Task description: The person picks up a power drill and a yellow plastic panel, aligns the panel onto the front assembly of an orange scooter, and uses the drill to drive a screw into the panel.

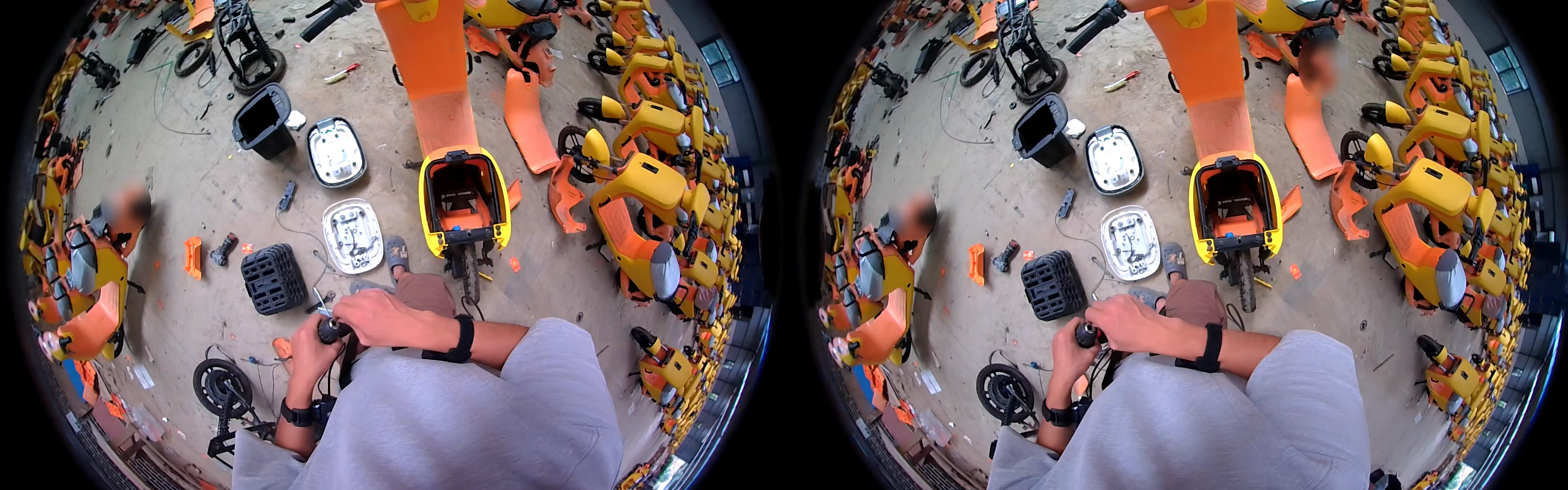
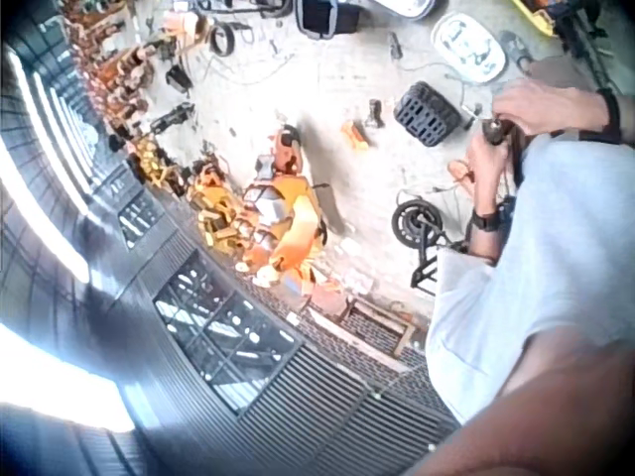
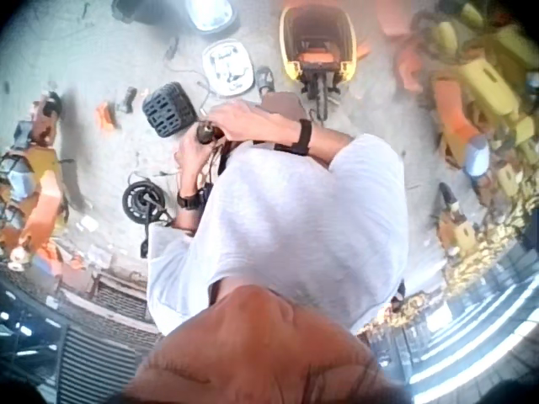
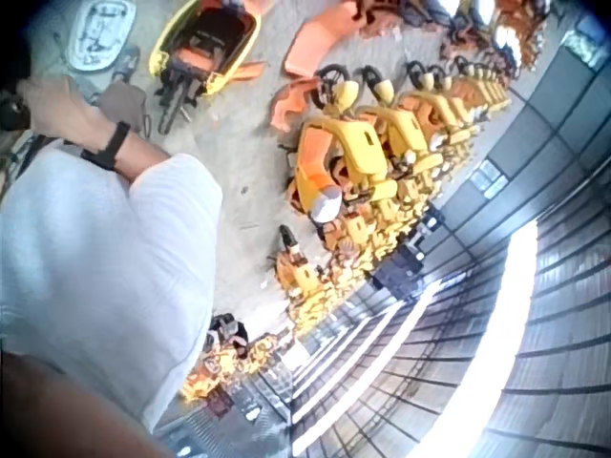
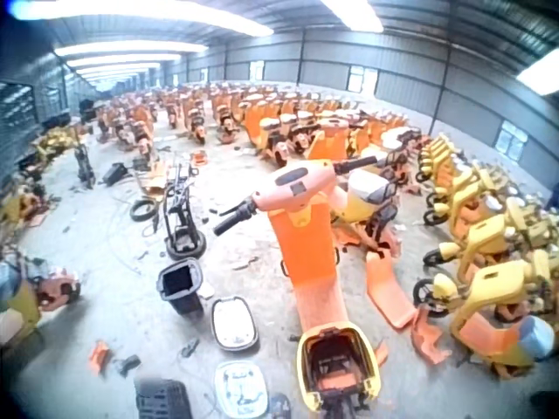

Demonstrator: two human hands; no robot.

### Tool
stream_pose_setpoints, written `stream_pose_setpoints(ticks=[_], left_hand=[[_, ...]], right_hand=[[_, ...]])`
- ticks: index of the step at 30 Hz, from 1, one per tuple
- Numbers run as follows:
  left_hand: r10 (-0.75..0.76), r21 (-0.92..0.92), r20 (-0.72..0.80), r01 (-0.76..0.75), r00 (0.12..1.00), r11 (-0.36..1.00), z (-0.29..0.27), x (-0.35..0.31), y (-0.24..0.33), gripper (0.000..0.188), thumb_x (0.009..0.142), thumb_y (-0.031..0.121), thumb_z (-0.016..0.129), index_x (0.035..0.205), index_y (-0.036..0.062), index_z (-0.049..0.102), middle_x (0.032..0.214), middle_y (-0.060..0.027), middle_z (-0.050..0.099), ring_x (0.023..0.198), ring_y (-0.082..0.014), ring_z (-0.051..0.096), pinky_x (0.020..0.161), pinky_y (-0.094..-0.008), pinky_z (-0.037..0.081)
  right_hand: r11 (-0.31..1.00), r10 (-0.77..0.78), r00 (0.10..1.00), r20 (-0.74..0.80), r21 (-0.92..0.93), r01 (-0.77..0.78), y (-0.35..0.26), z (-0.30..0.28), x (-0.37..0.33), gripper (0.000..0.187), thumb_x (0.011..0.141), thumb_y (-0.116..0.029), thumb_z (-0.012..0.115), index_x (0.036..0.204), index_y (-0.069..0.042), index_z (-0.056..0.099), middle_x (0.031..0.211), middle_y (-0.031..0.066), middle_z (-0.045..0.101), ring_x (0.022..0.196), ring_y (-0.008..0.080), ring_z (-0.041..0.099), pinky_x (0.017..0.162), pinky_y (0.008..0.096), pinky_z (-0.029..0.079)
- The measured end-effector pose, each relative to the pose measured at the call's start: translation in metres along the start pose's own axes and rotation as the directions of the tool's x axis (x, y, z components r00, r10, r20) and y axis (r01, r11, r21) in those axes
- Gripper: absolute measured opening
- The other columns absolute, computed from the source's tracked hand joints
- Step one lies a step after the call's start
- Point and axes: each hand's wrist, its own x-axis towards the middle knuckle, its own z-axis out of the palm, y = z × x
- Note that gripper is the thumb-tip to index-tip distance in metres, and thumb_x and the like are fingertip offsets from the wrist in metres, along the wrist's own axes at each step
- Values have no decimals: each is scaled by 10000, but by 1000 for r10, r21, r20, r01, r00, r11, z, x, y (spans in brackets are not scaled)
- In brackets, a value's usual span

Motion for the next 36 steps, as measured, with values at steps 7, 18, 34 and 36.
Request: stream_pose_setpoints(ticks=[7,18,34,36], left_hand=[[-72,-26,15,73,997,997,-7,-5,0,310,649,105,747,937,46,650,881,-174,680,847,-390,662,732,-443,523],[-33,-20,2,33,999,999,-6,-9,-6,301,654,107,751,924,32,641,856,-175,675,834,-392,657,713,-462,513],[-42,8,1,42,999,999,-7,-8,-13,295,642,110,744,910,41,642,823,-188,675,831,-413,655,701,-475,513],[-18,-1,-5,18,1000,1000,-8,-6,-12,297,641,108,743,911,37,642,833,-194,676,837,-420,651,704,-481,510]], right_hand=[[982,98,995,24,158,-101,-8,-2,-7,97,847,-63,640,930,-19,660,846,158,676,783,377,658,677,452,526],[988,62,992,114,134,-77,-14,-4,11,119,844,-26,636,963,-19,635,858,140,666,813,338,667,696,414,532],[968,181,981,76,161,-191,-16,1,14,105,872,-106,637,947,-39,666,807,167,690,754,371,672,669,451,530],[971,166,984,63,163,-174,-17,0,14,105,874,-108,639,942,-32,665,790,169,688,748,379,669,667,460,529]])
